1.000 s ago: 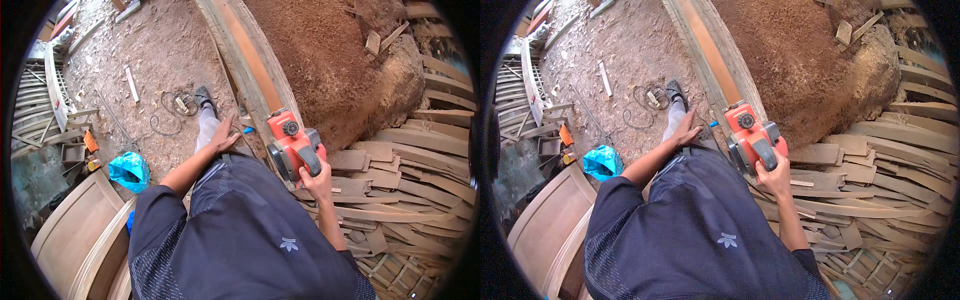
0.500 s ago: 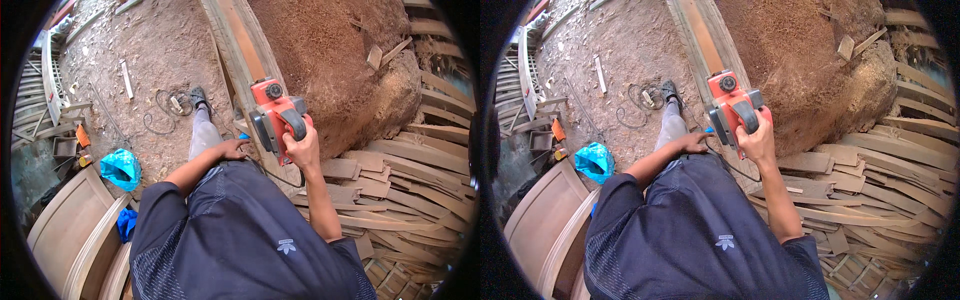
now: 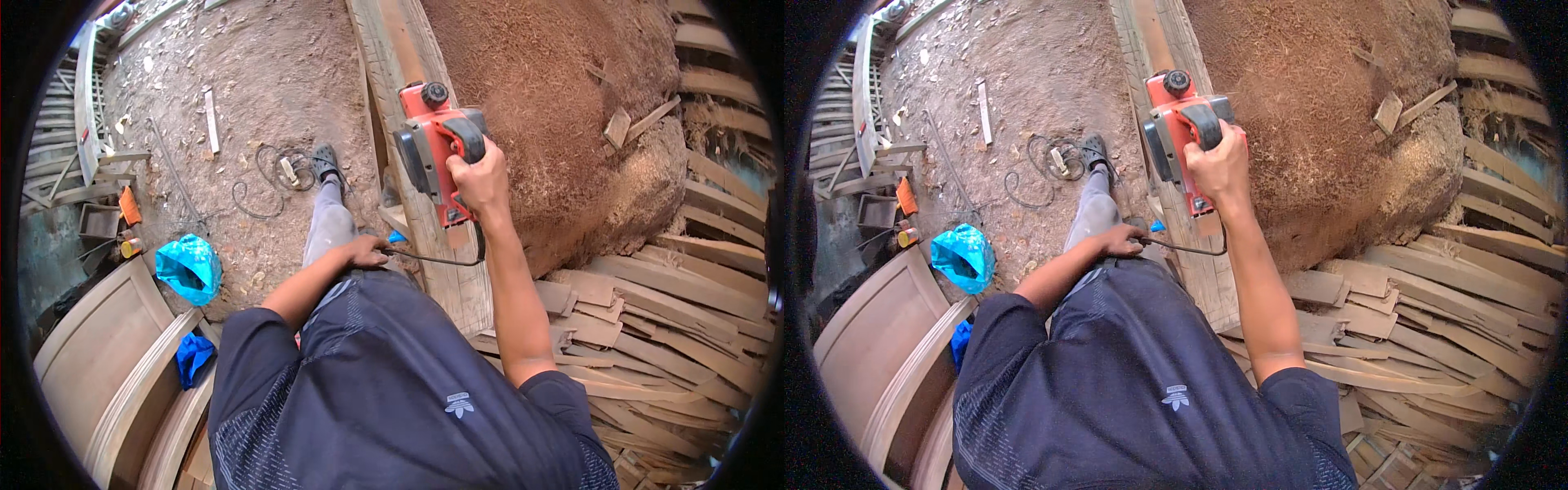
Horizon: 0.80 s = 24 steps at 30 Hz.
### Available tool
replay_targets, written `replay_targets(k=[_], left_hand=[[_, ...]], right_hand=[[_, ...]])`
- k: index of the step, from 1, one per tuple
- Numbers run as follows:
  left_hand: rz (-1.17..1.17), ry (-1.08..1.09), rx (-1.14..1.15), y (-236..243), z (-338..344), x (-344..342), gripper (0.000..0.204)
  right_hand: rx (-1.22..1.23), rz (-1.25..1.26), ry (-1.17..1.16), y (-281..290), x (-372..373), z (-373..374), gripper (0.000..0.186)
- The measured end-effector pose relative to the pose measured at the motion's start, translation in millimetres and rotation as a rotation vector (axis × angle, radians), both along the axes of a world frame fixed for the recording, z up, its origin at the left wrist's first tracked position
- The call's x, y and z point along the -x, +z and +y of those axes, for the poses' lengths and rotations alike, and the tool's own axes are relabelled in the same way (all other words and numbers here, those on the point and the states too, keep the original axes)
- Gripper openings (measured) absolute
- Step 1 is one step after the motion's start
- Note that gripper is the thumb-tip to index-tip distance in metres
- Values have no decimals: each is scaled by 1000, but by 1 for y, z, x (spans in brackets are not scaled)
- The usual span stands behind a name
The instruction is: The recorder uses a hammer, pliers, and an electric planer to work on a large piece of lumber in a workshop.
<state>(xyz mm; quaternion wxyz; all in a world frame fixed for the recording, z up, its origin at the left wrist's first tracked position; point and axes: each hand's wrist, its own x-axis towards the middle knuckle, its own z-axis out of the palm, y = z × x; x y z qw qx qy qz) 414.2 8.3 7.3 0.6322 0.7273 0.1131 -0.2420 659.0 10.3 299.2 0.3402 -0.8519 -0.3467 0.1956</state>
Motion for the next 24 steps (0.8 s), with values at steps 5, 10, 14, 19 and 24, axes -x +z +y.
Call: replay_targets(k=[5,10,14,19,24], left_hand=[[-58,290,-23,-11,28,39,53],[-51,519,17,2,61,42,44],[-48,661,-54,36,71,40,47],[-425,590,-645,107,32,-17,94],[-497,459,-603,108,-42,-74,142]], right_hand=[[-19,-11,8,-2,-10,59,33],[2,72,-29,-1,-54,141,26],[-225,313,-147,12,-53,103,9],[-293,354,-243,67,-17,-60,20],[-123,367,-475,77,33,-202,25]])
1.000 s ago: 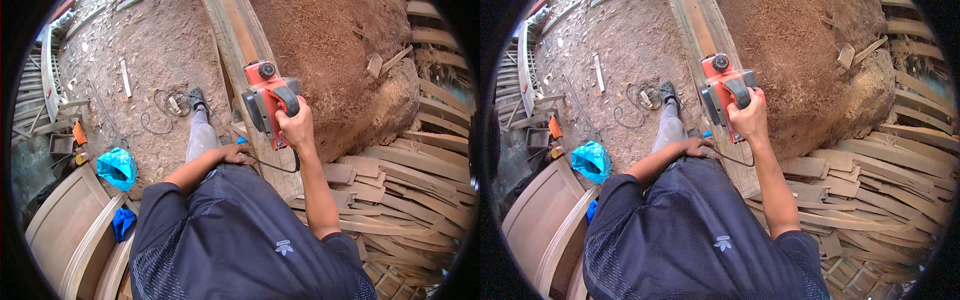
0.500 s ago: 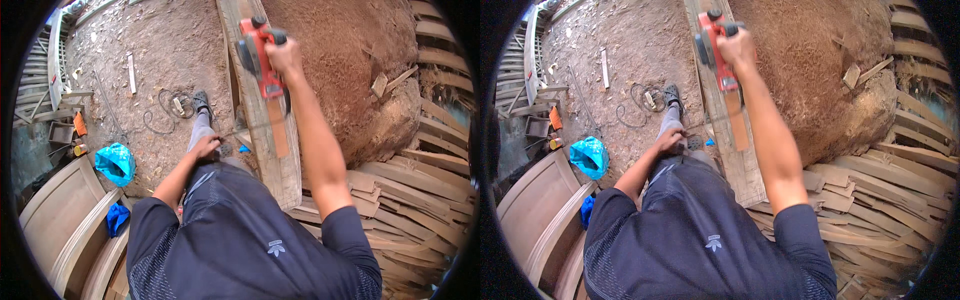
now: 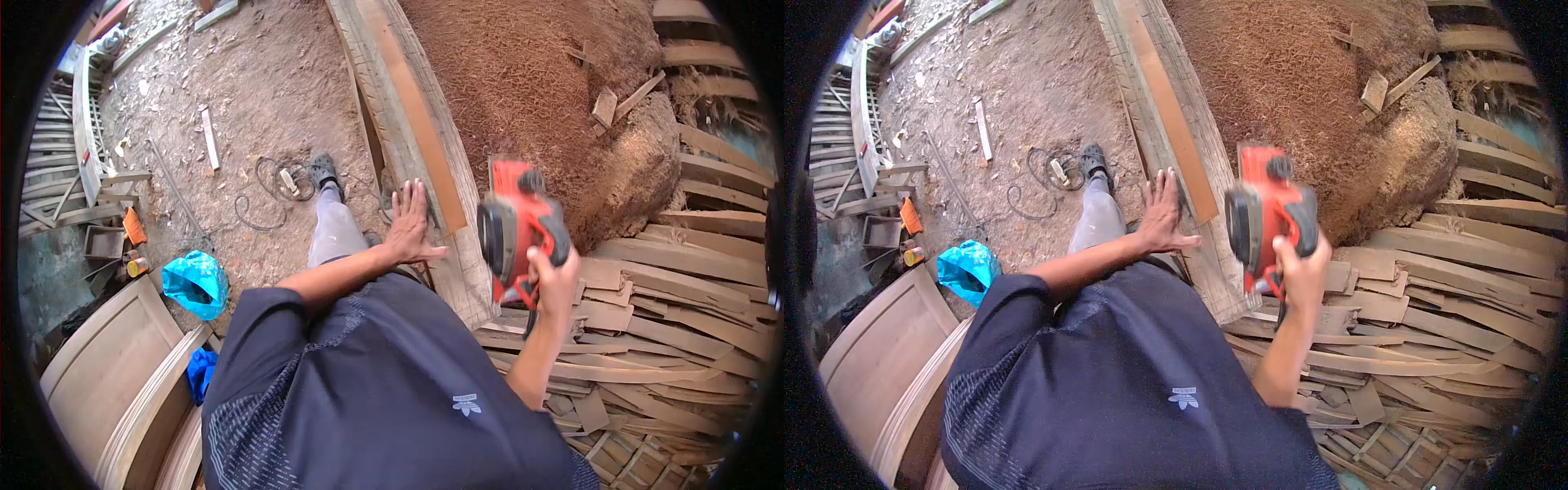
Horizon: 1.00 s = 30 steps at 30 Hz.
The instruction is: The recorder uses a hammer, pliers, and an electric planer to work on a large piece of lumber in a workshop.
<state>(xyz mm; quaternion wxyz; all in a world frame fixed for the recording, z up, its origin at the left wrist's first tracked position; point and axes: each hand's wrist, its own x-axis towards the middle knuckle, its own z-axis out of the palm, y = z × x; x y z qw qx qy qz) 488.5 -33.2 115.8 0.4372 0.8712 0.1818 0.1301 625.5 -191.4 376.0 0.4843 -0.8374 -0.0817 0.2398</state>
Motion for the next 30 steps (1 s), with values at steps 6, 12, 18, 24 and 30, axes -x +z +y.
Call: replay_targets(k=[6,12,18,24,30], left_hand=[[212,208,174,18,-37,-35,152],[180,422,46,-4,-46,-51,139],[-61,462,234,40,-33,-24,134],[-353,438,239,145,2,20,123],[-372,384,297,241,29,34,122]], right_hand=[[139,34,-206,-25,52,-95,29],[39,164,-329,-54,84,-126,26],[10,208,-282,-61,91,-121,27],[99,133,-94,-68,75,-116,34],[140,-51,63,-86,60,-108,38]])
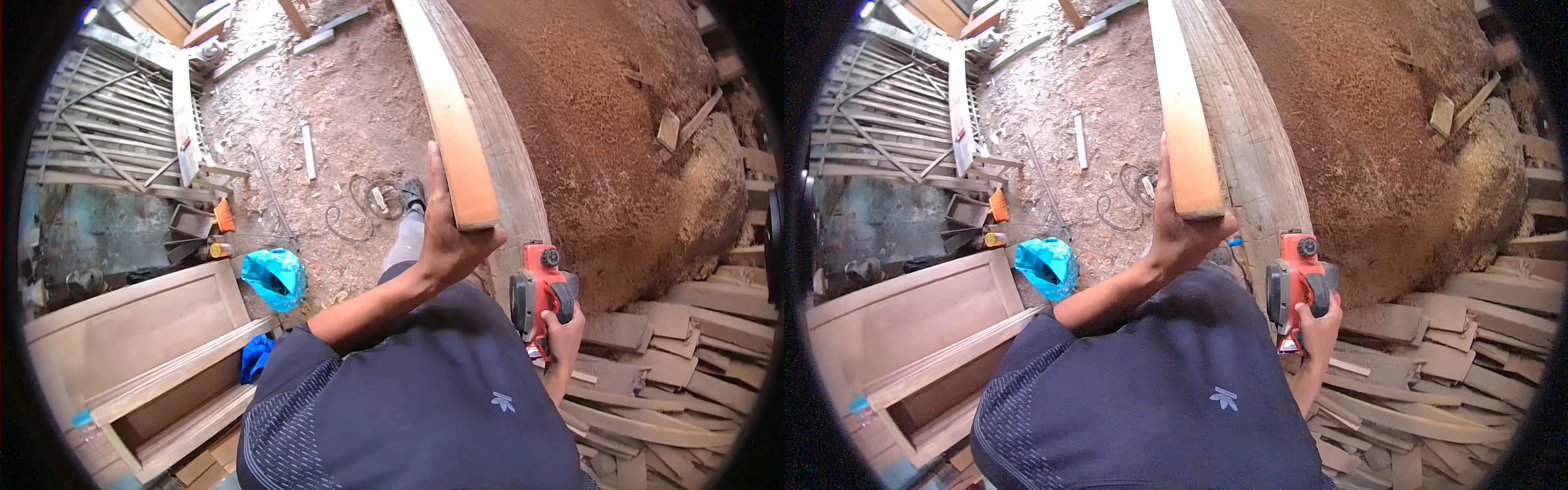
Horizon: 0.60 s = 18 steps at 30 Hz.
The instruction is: The recorder uses a hammer, pliers, and an electric planer to work on a large piece of lumber in a workshop.
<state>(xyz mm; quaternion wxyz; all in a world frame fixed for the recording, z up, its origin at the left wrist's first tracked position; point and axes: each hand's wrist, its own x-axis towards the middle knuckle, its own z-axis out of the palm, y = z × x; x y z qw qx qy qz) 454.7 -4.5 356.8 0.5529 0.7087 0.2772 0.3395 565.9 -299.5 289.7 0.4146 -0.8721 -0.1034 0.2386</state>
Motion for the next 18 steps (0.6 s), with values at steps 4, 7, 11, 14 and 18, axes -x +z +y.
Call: replay_targets(k=[4,7,11,14,18], left_hand=[[-158,28,6,18,7,5,124],[-139,-5,132,31,12,10,122],[-179,8,102,57,28,14,116],[-253,34,88,104,44,17,101],[-211,26,56,153,68,17,78]], right_hand=[[-69,30,63,3,-4,11,39],[-44,27,89,6,-4,17,41],[-21,-160,76,-18,-2,6,46],[-17,8,81,-23,-8,5,42],[-50,19,120,-32,-10,1,36]])
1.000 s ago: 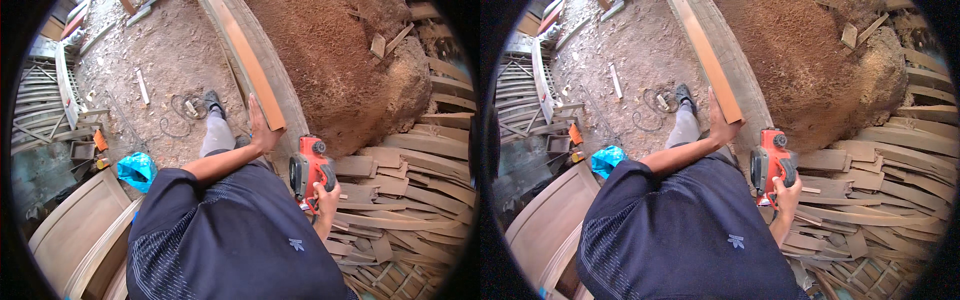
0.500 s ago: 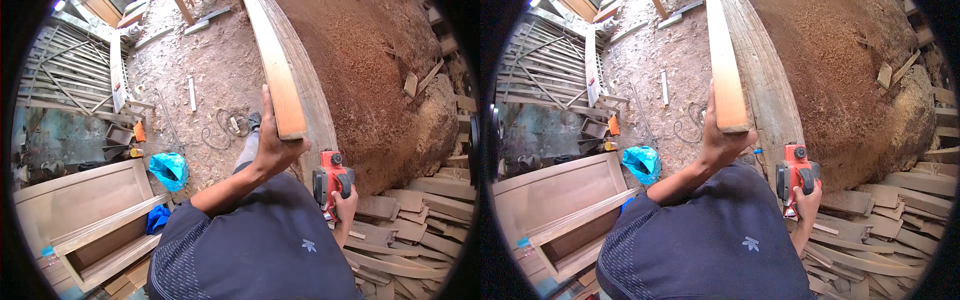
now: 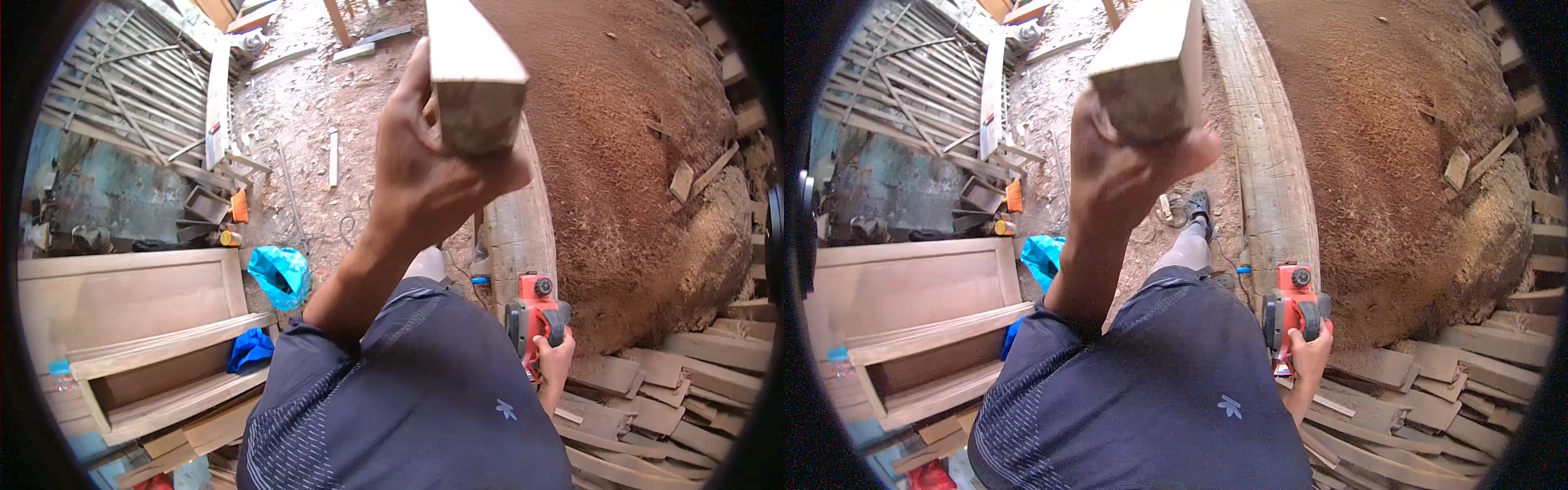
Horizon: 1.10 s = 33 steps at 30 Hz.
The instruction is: The recorder uses a hammer, pliers, and an electric planer to work on a large piece of lumber in a workshop.
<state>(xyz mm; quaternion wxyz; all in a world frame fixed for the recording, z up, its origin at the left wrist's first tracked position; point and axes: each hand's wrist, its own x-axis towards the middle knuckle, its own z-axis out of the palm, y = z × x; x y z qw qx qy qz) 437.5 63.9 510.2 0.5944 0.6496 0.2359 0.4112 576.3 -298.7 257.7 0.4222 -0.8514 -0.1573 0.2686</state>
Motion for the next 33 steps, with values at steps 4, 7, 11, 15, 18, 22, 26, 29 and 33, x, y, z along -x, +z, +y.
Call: replay_targets(k=[4,7,11,15,18,22,26,29,33], left_hand=[[-81,-69,-11,24,9,-5,70],[-95,-65,-28,29,9,-7,71],[-108,-68,-44,36,9,-7,72],[-110,-63,-60,41,7,-7,74],[-111,-47,-74,44,4,-5,75],[-117,-51,-92,52,0,-6,76],[-107,-17,-114,55,-3,-4,77],[-151,-131,8,60,10,4,84],[-69,45,-136,59,-8,-3,86]], right_hand=[[-4,-2,-36,-4,-1,2,35],[9,56,-26,14,-1,15,36],[62,84,-19,9,-3,11,38],[30,101,-24,8,-4,10,39],[53,88,-11,9,-5,12,40],[16,30,-7,-21,-11,-6,41],[-29,-63,18,-30,-15,-7,34],[-25,-54,39,-29,-16,-7,31],[-12,49,10,0,-7,10,29]])
